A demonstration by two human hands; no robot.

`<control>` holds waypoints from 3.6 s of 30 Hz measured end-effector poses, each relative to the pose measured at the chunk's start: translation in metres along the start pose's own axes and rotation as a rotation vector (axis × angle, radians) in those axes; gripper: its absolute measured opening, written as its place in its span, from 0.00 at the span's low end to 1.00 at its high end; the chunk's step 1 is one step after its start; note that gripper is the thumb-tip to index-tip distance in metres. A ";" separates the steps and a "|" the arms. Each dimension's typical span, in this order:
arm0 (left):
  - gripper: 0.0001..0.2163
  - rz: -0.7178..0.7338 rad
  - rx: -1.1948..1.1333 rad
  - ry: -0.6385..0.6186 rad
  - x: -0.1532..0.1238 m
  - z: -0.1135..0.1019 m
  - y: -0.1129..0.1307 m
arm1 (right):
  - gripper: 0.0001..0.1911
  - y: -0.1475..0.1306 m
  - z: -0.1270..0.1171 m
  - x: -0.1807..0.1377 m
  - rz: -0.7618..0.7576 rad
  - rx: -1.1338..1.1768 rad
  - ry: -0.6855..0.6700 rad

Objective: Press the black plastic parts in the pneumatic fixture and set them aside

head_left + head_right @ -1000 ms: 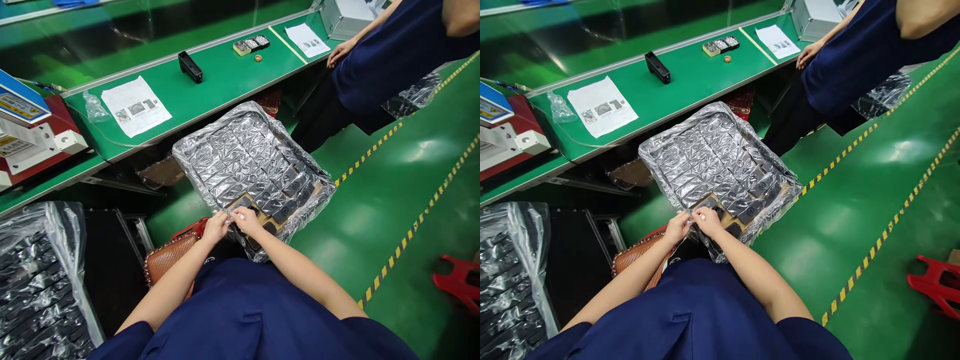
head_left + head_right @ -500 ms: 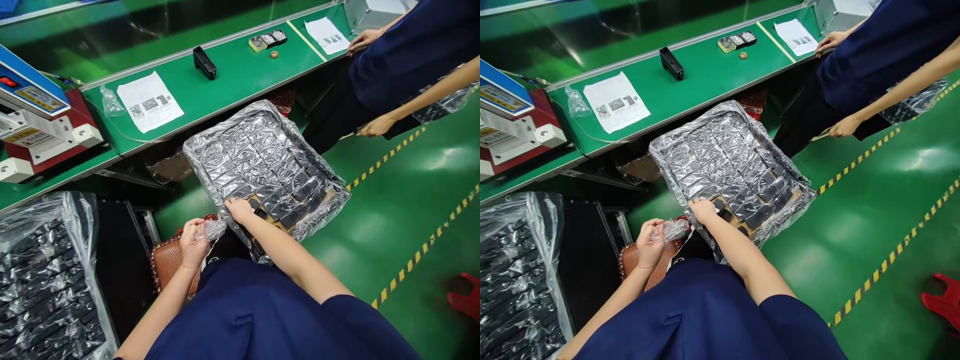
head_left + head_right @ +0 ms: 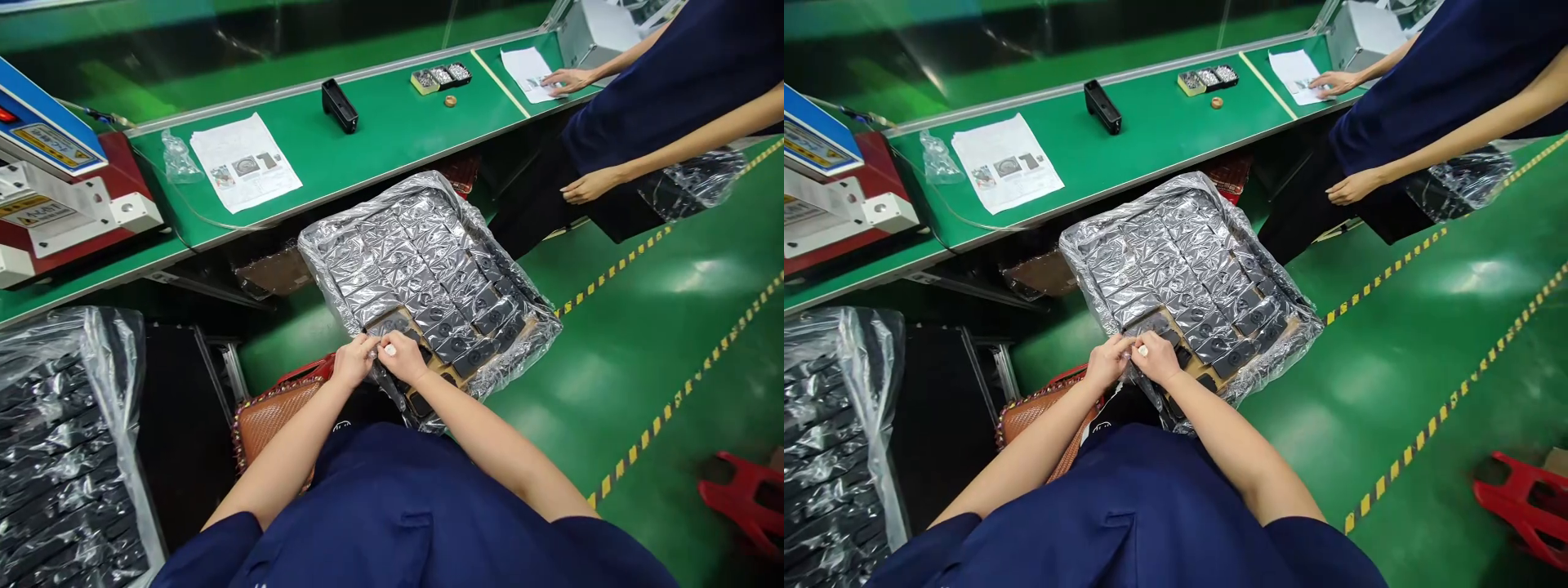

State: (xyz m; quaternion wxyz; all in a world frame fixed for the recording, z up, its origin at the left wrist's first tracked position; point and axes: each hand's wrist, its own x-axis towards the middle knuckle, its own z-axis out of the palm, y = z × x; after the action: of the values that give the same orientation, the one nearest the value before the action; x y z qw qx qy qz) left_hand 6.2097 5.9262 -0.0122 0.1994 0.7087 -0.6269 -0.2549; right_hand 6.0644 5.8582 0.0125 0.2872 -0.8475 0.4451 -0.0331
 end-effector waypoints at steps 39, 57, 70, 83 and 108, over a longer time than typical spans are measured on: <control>0.13 -0.054 -0.089 0.497 -0.037 -0.070 -0.012 | 0.12 -0.002 -0.016 0.038 0.067 0.133 0.018; 0.10 0.096 0.595 -0.369 0.124 -0.160 -0.118 | 0.13 -0.029 0.034 0.125 0.149 -0.041 -0.131; 0.24 0.567 0.227 -0.600 0.180 -0.151 -0.135 | 0.15 -0.095 0.021 0.126 0.560 0.262 0.350; 0.11 0.506 -0.166 -0.173 0.151 -0.169 -0.120 | 0.12 -0.053 0.005 0.148 0.630 0.231 0.175; 0.28 0.382 0.144 -0.471 0.185 -0.150 -0.120 | 0.06 -0.073 0.007 0.152 0.443 0.246 0.347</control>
State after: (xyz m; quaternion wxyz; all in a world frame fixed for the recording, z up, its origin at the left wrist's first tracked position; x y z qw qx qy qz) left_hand 6.4112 5.7532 0.0139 0.0421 0.5119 -0.7942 -0.3248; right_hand 6.2122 5.7758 0.0138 0.3076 -0.6704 0.6541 -0.1674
